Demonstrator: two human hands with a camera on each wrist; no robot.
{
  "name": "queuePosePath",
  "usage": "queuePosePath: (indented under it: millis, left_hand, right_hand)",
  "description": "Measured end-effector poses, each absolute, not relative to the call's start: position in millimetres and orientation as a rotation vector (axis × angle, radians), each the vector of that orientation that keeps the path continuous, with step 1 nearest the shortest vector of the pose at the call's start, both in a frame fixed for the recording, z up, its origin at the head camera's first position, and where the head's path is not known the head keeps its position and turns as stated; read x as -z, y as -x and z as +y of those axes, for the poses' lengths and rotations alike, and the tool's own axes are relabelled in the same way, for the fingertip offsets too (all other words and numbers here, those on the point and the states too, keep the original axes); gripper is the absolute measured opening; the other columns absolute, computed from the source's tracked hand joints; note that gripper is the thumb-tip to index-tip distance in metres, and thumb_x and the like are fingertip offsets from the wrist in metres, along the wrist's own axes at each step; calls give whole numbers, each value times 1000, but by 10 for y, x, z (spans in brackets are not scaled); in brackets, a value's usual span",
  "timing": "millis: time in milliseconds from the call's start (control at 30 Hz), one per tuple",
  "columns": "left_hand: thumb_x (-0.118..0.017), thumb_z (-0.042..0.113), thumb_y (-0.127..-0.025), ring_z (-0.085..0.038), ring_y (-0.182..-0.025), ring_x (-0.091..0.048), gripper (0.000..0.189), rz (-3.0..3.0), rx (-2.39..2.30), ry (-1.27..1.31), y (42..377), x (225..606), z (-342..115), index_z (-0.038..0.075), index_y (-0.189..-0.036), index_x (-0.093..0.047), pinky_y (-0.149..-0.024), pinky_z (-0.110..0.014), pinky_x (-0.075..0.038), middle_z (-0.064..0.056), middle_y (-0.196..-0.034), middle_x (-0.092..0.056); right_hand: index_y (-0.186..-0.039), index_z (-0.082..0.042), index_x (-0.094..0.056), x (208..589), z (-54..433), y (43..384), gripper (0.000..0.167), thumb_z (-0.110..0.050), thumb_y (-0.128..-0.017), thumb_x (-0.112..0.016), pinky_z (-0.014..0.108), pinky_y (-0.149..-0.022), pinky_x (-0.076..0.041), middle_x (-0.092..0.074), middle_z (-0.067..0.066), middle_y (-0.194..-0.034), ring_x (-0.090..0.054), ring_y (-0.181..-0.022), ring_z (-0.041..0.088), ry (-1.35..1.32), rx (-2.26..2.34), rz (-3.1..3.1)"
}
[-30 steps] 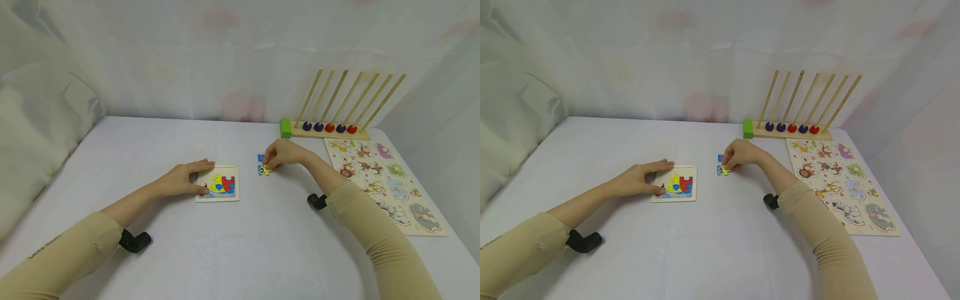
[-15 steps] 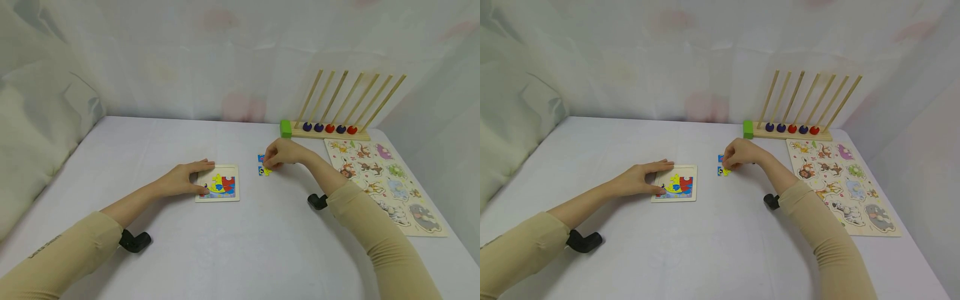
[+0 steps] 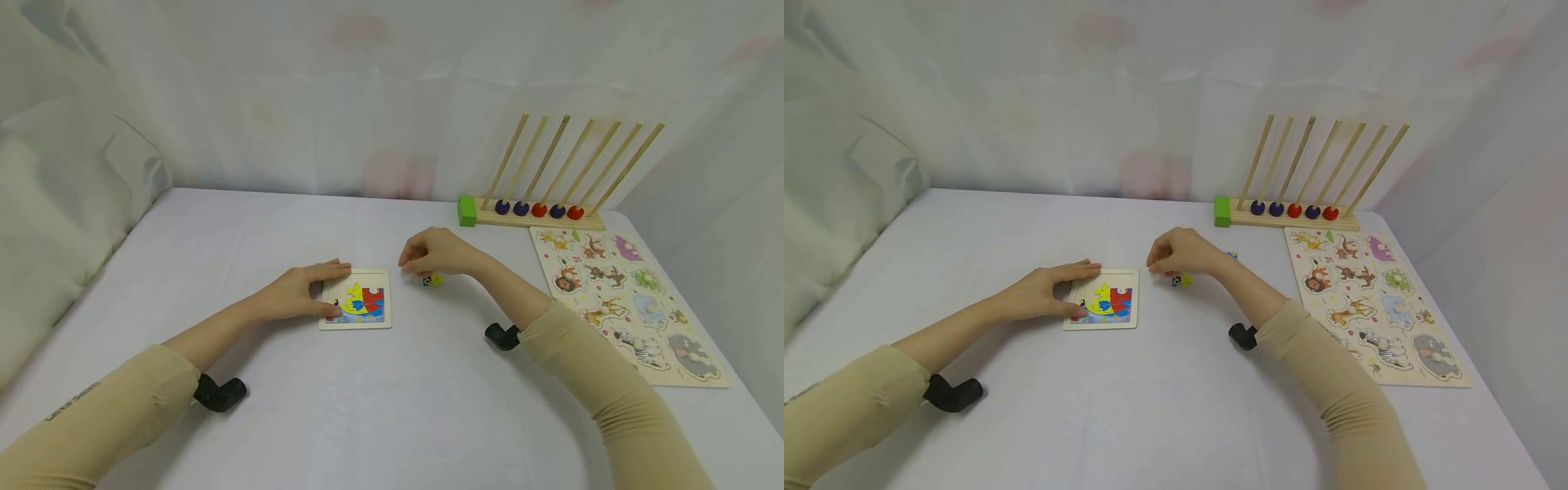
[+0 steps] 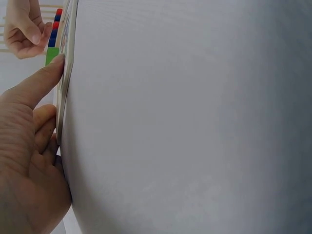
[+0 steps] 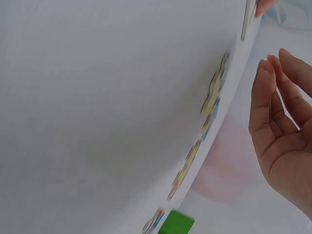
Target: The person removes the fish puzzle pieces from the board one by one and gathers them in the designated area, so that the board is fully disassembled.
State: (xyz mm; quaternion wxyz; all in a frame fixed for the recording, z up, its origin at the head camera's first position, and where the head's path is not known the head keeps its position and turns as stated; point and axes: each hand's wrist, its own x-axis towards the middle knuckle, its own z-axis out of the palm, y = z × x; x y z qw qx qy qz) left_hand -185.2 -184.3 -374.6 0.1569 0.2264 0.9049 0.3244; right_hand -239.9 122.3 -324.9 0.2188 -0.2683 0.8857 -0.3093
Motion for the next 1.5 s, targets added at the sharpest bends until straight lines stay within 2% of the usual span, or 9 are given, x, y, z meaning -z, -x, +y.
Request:
queuePosePath:
  millis: [433, 633, 767, 1300, 1500]
  left_hand:
    - [-80, 47, -78, -18, -154, -26, 79, 2594, -921, -675, 1856, 3714, -1835, 28, -147, -47, -123, -56, -24, 10, -158, -40]
    - [-80, 48, -78, -20, -154, -27, 80, 2595, -929, -679, 1852, 3719, -1848, 28, -148, -47, -123, -57, -24, 5, -160, -38]
    - [-80, 49, -78, -23, -154, -28, 79, 2596, -933, -677, 1852, 3733, -1858, 30, -147, -47, -122, -60, -23, 1, -161, -37]
    - [-79, 45, -80, -26, -153, -29, 76, 2608, -922, -690, 1840, 3722, -1844, 32, -147, -46, -121, -62, -25, -3, -162, -36]
    - [-78, 46, -81, -25, -153, -29, 77, 2616, -925, -696, 1850, 3724, -1783, 25, -148, -47, -122, -61, -24, -4, -161, -37]
  right_hand:
    - [-102, -14, -72, 3266, 761, 2268, 15, -19, -88, -70, 21, -66, -50, -64, -2, -81, -62, -72, 13, 876, 845, 2361]
    - [-104, -16, -71, 3331, 594, 2252, 17, -18, -87, -73, 21, -72, -48, -66, -2, -86, -63, -83, 13, 921, 788, 2352]
    - [-107, -15, -70, 3339, 503, 2219, 21, -16, -86, -75, 19, -73, -48, -66, 0, -90, -62, -85, 14, 947, 744, 2351]
    - [-113, -11, -68, 3370, 436, 2157, 29, -12, -85, -77, 15, -73, -47, -66, 6, -97, -57, -84, 14, 967, 693, 2381]
    - [-114, -11, -67, 3375, 440, 2153, 31, -12, -85, -77, 14, -70, -47, -65, 6, -97, -57, -81, 14, 944, 709, 2380]
